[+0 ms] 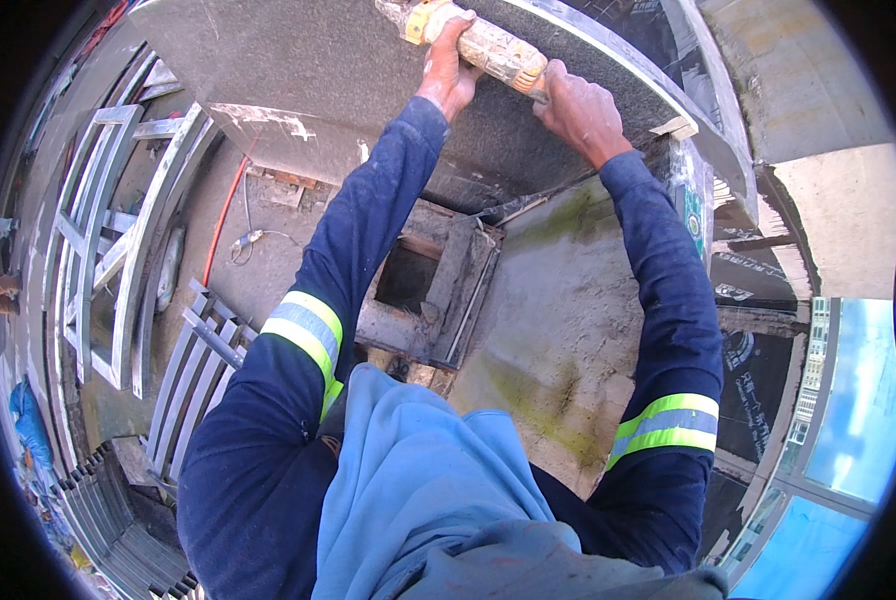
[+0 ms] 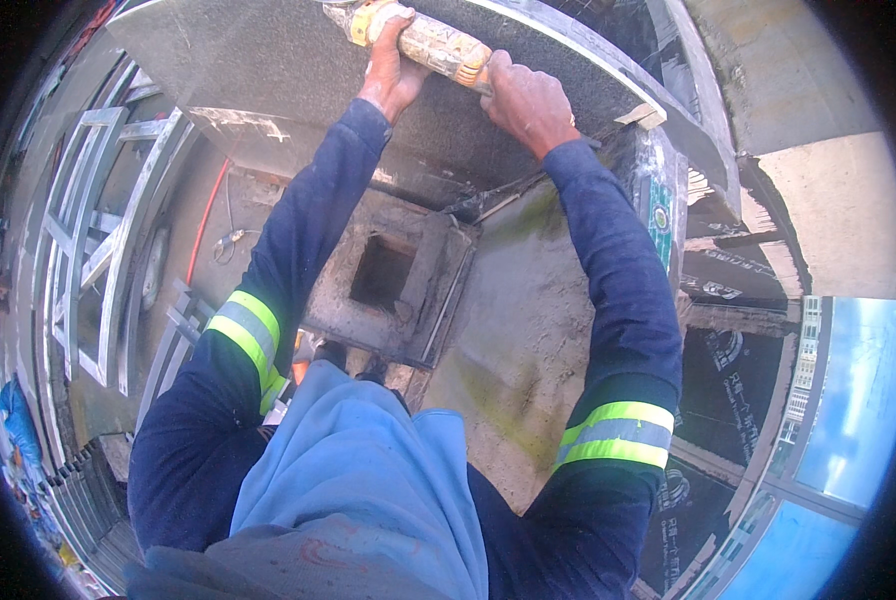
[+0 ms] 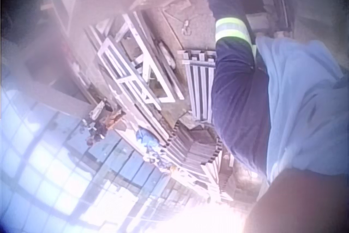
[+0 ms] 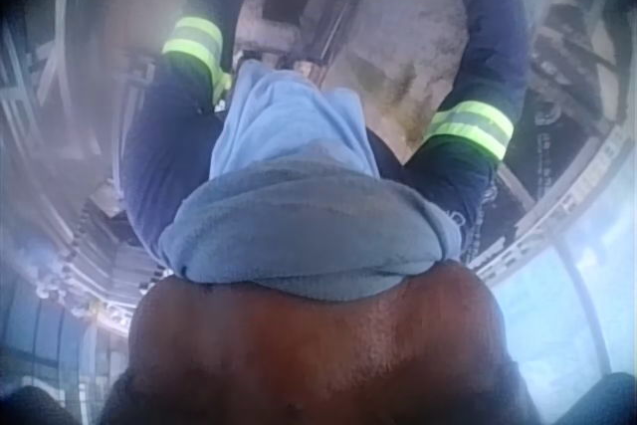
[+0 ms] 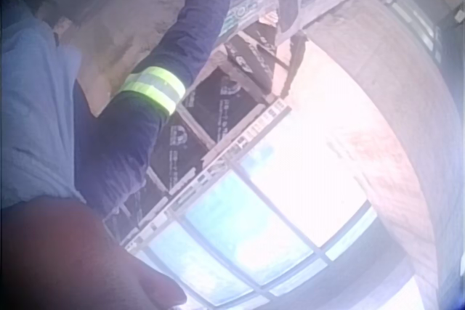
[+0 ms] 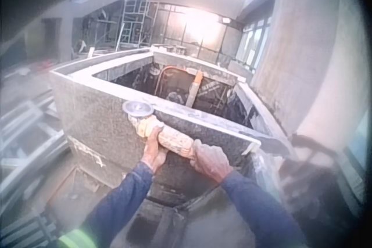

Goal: The person uses an angle grinder to smooth the edge of a large curved concrete slab. They hold the tool with both hands and move it along the perimeter, generating dust as they work.

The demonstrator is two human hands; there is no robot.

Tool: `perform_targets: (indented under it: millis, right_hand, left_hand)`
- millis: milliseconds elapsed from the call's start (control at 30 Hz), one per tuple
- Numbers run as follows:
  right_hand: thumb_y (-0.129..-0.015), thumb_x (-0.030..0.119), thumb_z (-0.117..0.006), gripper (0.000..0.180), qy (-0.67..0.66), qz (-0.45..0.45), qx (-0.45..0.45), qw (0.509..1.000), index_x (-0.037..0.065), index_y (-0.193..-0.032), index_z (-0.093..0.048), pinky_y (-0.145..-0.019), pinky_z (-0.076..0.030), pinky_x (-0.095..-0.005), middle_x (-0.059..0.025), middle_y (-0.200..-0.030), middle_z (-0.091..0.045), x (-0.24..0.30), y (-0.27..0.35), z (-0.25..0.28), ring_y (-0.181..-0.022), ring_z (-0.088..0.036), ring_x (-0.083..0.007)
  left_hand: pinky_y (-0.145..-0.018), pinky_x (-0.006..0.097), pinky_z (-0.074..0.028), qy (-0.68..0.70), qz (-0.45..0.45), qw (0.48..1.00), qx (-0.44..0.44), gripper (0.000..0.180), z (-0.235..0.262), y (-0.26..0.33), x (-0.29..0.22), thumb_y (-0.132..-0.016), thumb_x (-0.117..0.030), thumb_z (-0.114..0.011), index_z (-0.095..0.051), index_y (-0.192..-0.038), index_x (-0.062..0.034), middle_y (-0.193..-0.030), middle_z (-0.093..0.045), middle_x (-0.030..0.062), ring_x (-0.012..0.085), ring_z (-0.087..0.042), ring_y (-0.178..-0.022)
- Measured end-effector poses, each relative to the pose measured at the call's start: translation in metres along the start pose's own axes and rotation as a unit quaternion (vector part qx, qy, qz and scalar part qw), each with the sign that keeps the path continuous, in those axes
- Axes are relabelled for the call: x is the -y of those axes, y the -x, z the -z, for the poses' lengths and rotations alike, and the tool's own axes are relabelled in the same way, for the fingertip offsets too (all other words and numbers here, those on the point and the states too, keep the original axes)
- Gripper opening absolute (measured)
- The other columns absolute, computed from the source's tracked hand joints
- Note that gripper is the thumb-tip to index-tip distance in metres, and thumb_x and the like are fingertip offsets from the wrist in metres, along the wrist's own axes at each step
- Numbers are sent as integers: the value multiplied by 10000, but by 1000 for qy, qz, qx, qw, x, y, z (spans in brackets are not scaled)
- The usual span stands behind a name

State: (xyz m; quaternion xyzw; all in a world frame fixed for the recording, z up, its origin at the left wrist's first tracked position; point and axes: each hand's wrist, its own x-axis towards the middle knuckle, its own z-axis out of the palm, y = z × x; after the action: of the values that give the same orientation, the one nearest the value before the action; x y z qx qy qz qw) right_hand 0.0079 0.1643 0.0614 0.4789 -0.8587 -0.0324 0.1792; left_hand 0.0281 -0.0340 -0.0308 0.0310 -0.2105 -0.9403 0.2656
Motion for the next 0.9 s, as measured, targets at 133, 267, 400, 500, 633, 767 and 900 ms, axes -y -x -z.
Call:
perform_targets:
  millis: [133, 267, 400, 500, 633, 767, 900]
  right_hand:
    - [-861, 238, -748, 355, -1, -3, 9, 1000, 16, -1032, -529, -643, -614, -469, -221, -809, -733, -3, 1, -1, -739, -749, -376]
    - [-863, 241, -743, 354, -5, 4, 4, 1000, 13, -1035, -533, -642, -612, -475, -220, -809, -733, -3, 2, 0, -738, -747, -379]
    - [-860, 243, -746, 362, -8, 3, 3, 1000, 9, -1037, -534, -645, -611, -475, -219, -805, -731, -6, 4, -1, -736, -745, -380]
    - [-860, 243, -745, 362, -9, 6, 2, 1000, 9, -1036, -533, -647, -610, -477, -219, -805, -730, -6, 5, -1, -737, -745, -382]
    - [-864, 241, -743, 356, -13, -1, 11, 1000, 10, -1035, -532, -648, -609, -477, -222, -808, -730, -8, 7, -1, -741, -744, -385]
    - [-869, 238, -740, 346, -10, -6, 18, 1000, 14, -1031, -531, -653, -609, -473, -226, -814, -730, -8, 8, 2, -750, -745, -386]
    - [-869, 224, -726, 330, -13, -16, 27, 999, 12, -1022, -525, -678, -607, -488, -230, -830, -732, -9, 10, 2, -774, -743, -398]
  left_hand:
    - [-1028, 522, -478, 0, 0, 1000, 0, 530, -1, 1, 1, -828, -279, -833, -567, -1256, -115, -1162, -650, 55, 228, -629, -1137]
    - [-1026, 522, -488, 6, -7, 1000, 4, 539, -1, 0, 2, -825, -274, -835, -562, -1261, -112, -1156, -649, 57, 229, -634, -1128]
    - [-1024, 513, -498, 8, -4, 1000, 2, 551, -5, 4, 3, -824, -271, -834, -552, -1269, -108, -1151, -648, 61, 229, -633, -1131]
    - [-1022, 509, -501, 8, -9, 1000, 5, 556, -6, 5, 3, -819, -269, -836, -550, -1269, -108, -1149, -647, 61, 229, -633, -1130]
    - [-1015, 503, -500, 2, -3, 1000, 16, 552, -7, 7, 2, -813, -269, -839, -556, -1261, -113, -1147, -645, 56, 225, -633, -1121]
    - [-1010, 490, -498, 2, -1, 1000, 15, 542, -10, 9, 4, -815, -279, -836, -563, -1255, -120, -1141, -645, 51, 219, -632, -1112]
    - [-1007, 478, -501, -4, -11, 1000, 11, 535, -11, 10, 7, -821, -285, -831, -564, -1254, -121, -1127, -649, 49, 218, -637, -1105]
